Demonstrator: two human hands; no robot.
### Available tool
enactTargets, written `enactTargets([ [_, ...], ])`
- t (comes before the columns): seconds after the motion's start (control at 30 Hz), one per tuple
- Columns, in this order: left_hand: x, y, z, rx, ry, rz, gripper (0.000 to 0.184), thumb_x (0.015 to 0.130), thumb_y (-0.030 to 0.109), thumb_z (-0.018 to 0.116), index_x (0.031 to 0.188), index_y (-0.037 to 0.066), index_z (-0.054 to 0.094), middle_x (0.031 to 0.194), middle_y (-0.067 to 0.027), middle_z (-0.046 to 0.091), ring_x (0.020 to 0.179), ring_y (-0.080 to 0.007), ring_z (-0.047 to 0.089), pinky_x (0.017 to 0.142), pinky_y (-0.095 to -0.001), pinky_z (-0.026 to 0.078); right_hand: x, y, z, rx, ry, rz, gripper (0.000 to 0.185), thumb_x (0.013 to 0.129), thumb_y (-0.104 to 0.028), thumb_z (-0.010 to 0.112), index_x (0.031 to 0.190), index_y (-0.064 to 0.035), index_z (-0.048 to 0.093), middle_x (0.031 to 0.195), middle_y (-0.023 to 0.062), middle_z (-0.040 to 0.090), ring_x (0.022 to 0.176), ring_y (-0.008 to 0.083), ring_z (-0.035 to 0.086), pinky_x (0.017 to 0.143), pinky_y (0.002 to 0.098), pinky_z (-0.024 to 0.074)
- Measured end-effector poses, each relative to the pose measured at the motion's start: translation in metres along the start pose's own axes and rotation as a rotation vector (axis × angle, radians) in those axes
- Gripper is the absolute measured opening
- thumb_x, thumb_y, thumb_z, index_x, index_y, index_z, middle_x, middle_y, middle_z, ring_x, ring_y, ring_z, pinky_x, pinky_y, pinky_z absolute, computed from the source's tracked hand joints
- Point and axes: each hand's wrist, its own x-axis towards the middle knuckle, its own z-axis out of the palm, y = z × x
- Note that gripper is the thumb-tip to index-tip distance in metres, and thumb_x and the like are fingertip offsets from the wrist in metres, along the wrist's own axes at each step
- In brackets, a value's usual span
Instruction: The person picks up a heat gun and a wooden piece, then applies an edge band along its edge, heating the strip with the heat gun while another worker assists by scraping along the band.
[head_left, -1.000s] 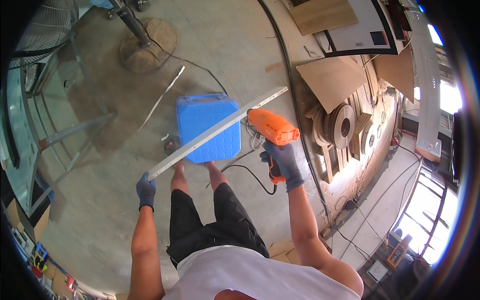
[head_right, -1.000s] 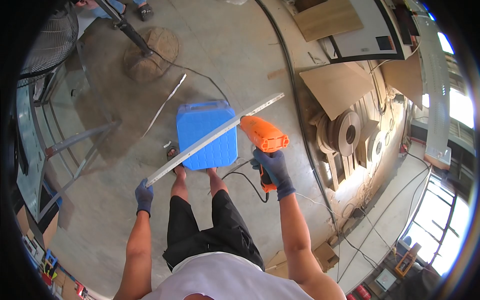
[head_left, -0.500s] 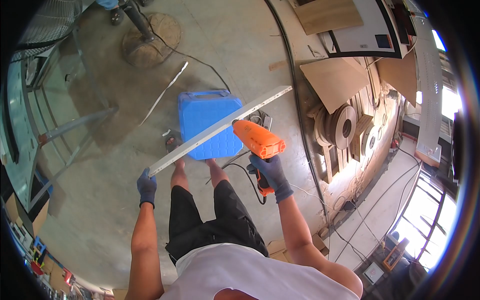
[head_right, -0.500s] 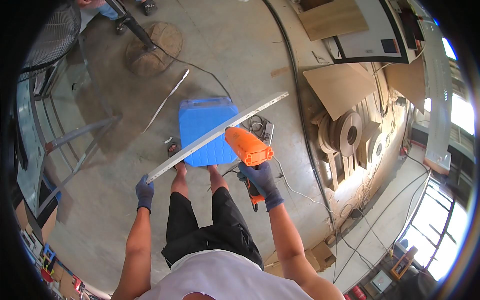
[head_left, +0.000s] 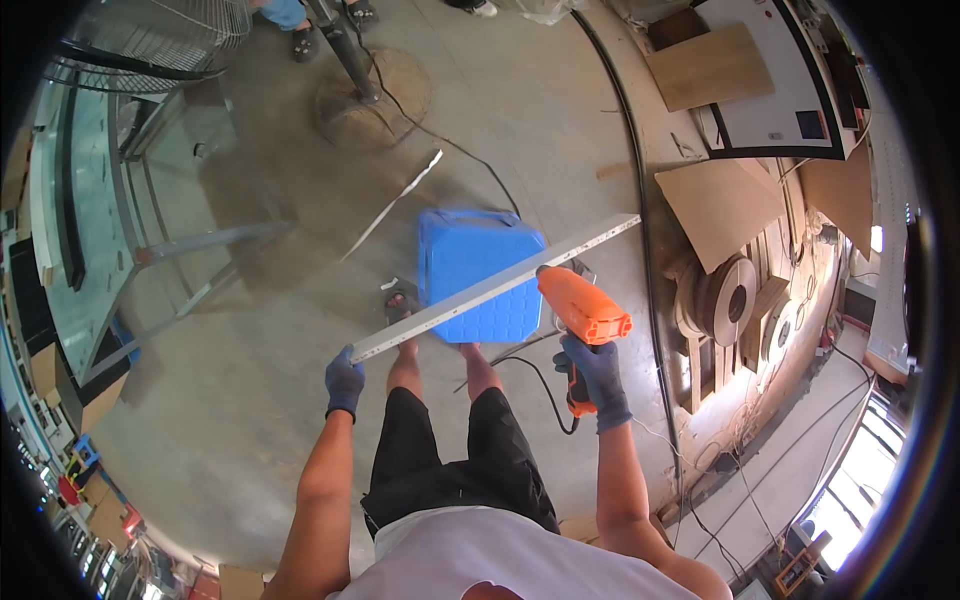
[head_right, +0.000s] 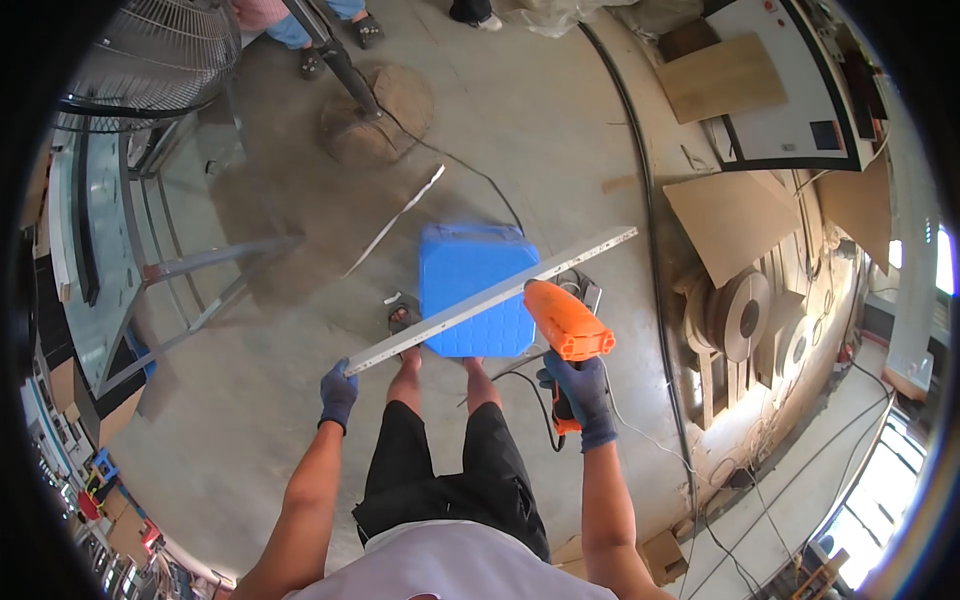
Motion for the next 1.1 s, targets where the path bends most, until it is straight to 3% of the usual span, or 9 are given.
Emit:
enactTargets([
  [0.17, 0.001, 0.0, -0.001, 0.005, -0.014, 0.017, 0.037, 0.083, 0.018, 0.063, 0.117, 0.004, 0.068, 0.1, -0.024, 0.07, 0.092, -0.0418, 0.068, 0.082, -0.048, 0.055, 0.0, -0.014, -0.003, -0.004, 0.023, -0.017, 0.024, 0.088, -0.014, 0.069, 0.107, -0.0003, 0.063, 0.088, 0.0037, 0.064, 0.074, 0.0168, 0.069, 0.069, 0.0329, 0.0592],
  [0.47, 0.004, 0.002, -0.003, -0.008, -0.027, 0.087, 0.034, 0.084, 0.017, 0.06, 0.114, 0.001, 0.068, 0.098, -0.0247, 0.07, 0.09, -0.0422, 0.068, 0.079, -0.0481, 0.055, 0.005, -0.01, -0.016, -0.028, 0.069, -0.064, 0.033, 0.087, -0.019, 0.071, 0.111, 0.0023, 0.063, 0.086, 0.0068, 0.068, 0.073, 0.016, 0.068, 0.067, 0.0315, 0.0574],
  [0.77, 0.001, -0.004, -0.009, -0.021, -0.075, 0.078, 0.038, 0.084, 0.014, 0.058, 0.117, -0.002, 0.067, 0.103, -0.027, 0.069, 0.095, -0.043, 0.067, 0.083, -0.0476, 0.054, 0.007, -0.018, -0.023, -0.039, 0.111, -0.064, 0.028, 0.086, -0.018, 0.07, 0.106, 0.0003, 0.063, 0.084, 0.0043, 0.064, 0.072, 0.0159, 0.068, 0.067, 0.0321, 0.0572],
  [1.1, 0.001, 0.001, -0.012, 0.007, -0.077, 0.072, 0.038, 0.083, 0.013, 0.06, 0.118, -0.002, 0.067, 0.104, -0.0268, 0.069, 0.096, -0.0429, 0.067, 0.084, -0.0471, 0.054, 0.025, -0.028, -0.047, 0.03, 0.133, -0.069, 0.033, 0.088, -0.02, 0.069, 0.113, 0.0008, 0.063, 0.094, 0.006, 0.065, 0.075, 0.017, 0.068, 0.069, 0.0325, 0.058],
])
